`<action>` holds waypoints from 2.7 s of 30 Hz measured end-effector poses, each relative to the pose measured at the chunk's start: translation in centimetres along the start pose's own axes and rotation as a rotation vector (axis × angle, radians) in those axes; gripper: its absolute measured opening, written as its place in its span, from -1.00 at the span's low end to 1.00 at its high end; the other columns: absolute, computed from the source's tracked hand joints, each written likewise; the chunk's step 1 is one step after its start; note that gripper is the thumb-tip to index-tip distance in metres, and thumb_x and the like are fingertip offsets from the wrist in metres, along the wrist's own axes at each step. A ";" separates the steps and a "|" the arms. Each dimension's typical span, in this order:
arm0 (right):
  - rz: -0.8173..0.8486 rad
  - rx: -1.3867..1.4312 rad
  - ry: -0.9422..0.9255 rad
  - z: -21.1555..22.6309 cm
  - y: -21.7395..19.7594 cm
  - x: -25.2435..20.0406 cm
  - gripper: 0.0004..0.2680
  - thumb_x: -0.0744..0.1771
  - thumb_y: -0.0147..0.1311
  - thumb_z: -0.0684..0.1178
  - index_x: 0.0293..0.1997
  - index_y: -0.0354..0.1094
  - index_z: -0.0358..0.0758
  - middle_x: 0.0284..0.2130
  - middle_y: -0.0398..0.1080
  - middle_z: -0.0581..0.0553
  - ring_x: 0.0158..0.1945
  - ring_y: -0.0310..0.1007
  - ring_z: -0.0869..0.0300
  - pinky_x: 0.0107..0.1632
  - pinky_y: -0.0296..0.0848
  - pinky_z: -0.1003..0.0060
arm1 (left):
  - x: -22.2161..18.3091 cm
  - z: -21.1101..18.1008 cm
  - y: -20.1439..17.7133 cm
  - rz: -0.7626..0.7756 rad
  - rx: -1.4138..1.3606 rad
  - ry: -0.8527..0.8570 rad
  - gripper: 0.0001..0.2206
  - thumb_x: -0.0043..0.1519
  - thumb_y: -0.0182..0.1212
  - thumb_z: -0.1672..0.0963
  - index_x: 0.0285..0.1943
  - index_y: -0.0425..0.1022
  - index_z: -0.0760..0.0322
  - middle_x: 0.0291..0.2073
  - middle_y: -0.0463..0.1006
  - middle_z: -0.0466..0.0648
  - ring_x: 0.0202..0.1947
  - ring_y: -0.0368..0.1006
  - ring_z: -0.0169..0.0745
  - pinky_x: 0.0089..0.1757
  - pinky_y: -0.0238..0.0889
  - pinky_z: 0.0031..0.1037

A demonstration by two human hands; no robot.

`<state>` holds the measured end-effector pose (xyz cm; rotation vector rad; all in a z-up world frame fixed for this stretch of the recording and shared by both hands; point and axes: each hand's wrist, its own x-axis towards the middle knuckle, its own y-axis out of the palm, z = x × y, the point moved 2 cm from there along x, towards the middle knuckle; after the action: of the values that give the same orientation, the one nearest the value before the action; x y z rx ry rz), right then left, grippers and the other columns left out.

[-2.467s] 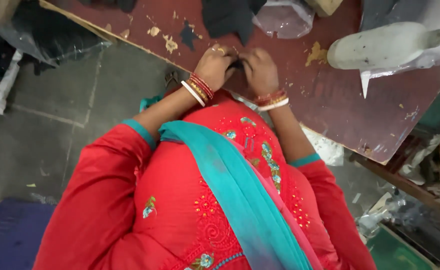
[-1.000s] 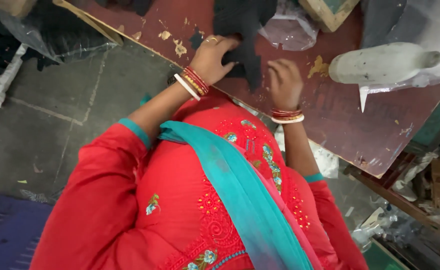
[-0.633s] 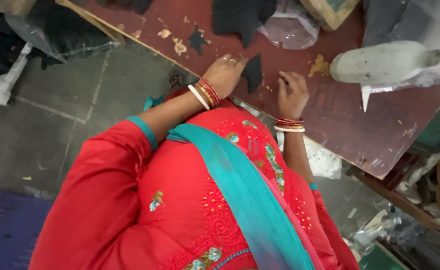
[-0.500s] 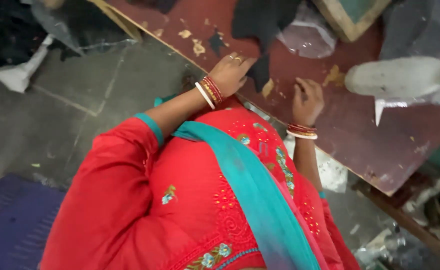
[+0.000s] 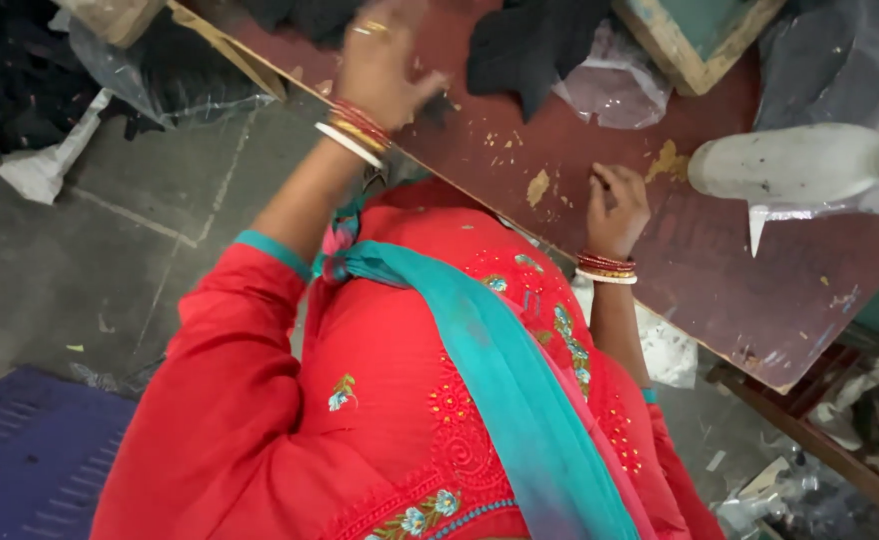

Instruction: Sorting and stacking black fabric pieces on a workbench.

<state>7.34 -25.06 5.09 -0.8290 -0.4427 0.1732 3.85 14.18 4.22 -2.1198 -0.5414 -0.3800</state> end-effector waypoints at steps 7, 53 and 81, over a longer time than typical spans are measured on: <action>-0.004 -0.014 -0.089 0.9 0.0 0.0 -0.85 0.34 0.27 -0.25 0.00 0.56 -0.25 -0.10 0.50 -0.26 -0.02 0.53 -0.06 0.04 0.50 0.12 | -2.4 -3.7 11.9 0.331 -0.042 0.051 -0.60 0.21 0.38 0.08 0.19 0.53 0.37 0.10 0.49 0.16 0.11 0.35 0.22 0.13 0.22 -0.09; 0.269 0.074 -0.259 4.2 6.1 4.4 -0.83 0.31 0.25 -0.20 -0.02 0.56 -0.26 -0.13 0.48 -0.25 -0.08 0.54 -0.08 -0.02 0.52 0.13 | -5.5 -8.5 9.4 0.376 -0.162 0.187 -0.62 0.16 0.36 0.10 0.10 0.57 0.44 -0.04 0.49 0.11 -0.01 0.37 0.16 0.00 0.27 -0.17; 0.180 0.095 -0.008 0.8 3.2 2.9 -0.84 0.31 0.31 -0.21 -0.03 0.58 -0.25 -0.17 0.54 -0.22 -0.15 0.59 0.02 -0.06 0.52 0.22 | -3.5 -3.4 3.3 0.248 -0.030 0.005 -0.61 0.18 0.43 0.03 0.10 0.55 0.32 -0.03 0.48 0.20 0.02 0.38 0.26 0.00 0.26 -0.05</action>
<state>9.60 -21.48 4.10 -0.7746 -0.3637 0.3617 2.27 8.81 2.23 -2.1826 -0.2664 -0.2544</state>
